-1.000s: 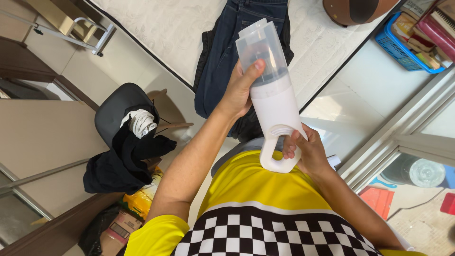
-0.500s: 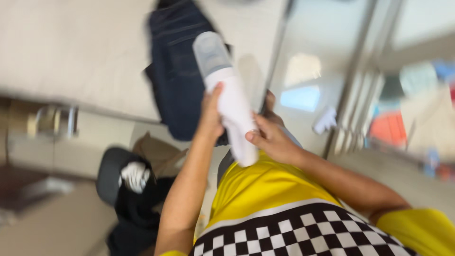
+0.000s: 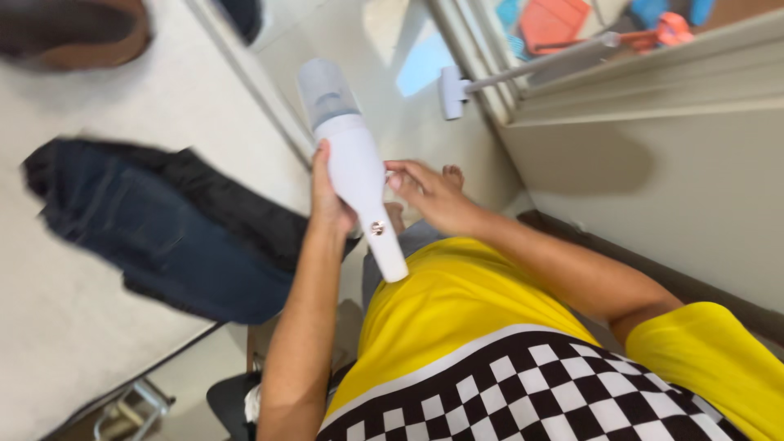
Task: The person assembles a handheld vacuum cleaner by attaching a dust canister and a floor head extension to the main unit and then uses it to clean a small floor area.
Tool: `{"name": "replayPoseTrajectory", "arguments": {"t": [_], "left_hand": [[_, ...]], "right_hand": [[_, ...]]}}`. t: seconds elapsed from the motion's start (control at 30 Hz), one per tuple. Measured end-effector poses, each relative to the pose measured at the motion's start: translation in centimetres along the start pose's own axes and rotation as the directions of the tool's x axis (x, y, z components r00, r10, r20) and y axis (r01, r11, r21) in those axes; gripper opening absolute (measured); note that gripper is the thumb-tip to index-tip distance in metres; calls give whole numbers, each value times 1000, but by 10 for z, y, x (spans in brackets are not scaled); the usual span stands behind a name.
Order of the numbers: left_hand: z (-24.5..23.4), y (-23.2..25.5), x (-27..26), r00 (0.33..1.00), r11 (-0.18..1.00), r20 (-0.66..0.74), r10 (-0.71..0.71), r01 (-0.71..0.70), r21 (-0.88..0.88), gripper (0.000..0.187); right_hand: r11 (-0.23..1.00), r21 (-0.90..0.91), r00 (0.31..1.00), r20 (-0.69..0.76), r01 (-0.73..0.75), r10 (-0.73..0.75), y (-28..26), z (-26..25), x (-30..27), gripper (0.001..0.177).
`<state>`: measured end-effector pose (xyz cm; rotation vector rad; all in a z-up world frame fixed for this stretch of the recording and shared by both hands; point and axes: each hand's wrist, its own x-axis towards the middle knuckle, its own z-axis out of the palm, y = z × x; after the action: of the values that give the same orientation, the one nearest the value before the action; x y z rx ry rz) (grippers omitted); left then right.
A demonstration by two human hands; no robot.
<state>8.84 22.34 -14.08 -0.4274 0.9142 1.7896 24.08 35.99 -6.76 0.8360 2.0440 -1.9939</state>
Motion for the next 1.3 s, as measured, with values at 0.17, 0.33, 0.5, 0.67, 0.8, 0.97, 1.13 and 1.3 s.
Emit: {"name": "replayPoseTrajectory", "arguments": {"t": [0.17, 0.33, 0.5, 0.67, 0.8, 0.97, 1.13, 1.3], "left_hand": [[41, -48, 18, 965, 980, 171, -197, 192, 42, 77], [87, -127, 35, 930, 924, -74, -360, 366, 107, 76], [105, -170, 34, 882, 896, -196, -428, 442, 31, 77], [93, -195, 33, 860, 879, -208, -466, 477, 4, 83], [76, -206, 32, 824, 859, -265, -500, 510, -37, 82], [64, -206, 9, 834, 872, -281, -475, 489, -26, 72], [45, -204, -33, 903, 909, -189, -386, 407, 89, 68], [20, -198, -82, 929, 932, -179, -324, 346, 111, 66]], "right_hand": [[602, -797, 948, -229, -52, -221, 84, -142, 60, 45], [-11, -972, 968, -236, -236, 80, 222, -311, 140, 43], [-342, -924, 956, -240, -171, 170, 348, -394, 188, 47], [-226, -958, 967, -212, -177, 141, 417, -420, 215, 59], [-96, -990, 847, -139, -104, 513, 437, -425, 214, 44], [555, -647, 594, 191, -522, 782, 457, -381, 182, 24], [512, 50, 509, 230, -857, 830, 455, -244, 161, 18], [385, 570, 605, 263, -726, 752, 369, -136, 176, 10]]}}
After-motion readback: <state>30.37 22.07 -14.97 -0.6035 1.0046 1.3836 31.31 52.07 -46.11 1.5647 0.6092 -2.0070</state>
